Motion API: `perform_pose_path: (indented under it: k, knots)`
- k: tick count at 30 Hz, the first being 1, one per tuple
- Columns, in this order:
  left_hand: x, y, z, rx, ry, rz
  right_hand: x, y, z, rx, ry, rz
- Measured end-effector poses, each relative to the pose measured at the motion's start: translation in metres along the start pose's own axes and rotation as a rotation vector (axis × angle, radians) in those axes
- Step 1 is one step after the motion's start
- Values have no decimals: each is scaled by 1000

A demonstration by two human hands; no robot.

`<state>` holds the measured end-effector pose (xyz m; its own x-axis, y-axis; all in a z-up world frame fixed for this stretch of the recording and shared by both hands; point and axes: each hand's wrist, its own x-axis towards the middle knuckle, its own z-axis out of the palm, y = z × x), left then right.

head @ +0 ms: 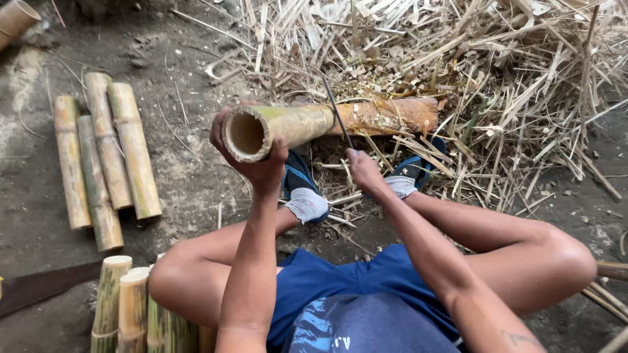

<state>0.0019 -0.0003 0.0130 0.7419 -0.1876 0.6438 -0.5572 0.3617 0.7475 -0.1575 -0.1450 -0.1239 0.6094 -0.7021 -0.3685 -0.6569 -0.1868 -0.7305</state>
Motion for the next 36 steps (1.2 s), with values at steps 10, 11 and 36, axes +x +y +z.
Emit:
perform_pose_path:
  k: [10, 11, 36]
  knots:
    - [-8, -14, 10, 202, 141, 9, -22, -32, 10, 106, 109, -260]
    - [-4, -12, 12, 205, 133, 10, -9, -33, 0, 80, 100, -175]
    - [16, 1, -18, -11, 319, -263, 35, 146, 55, -77, 46, 146]
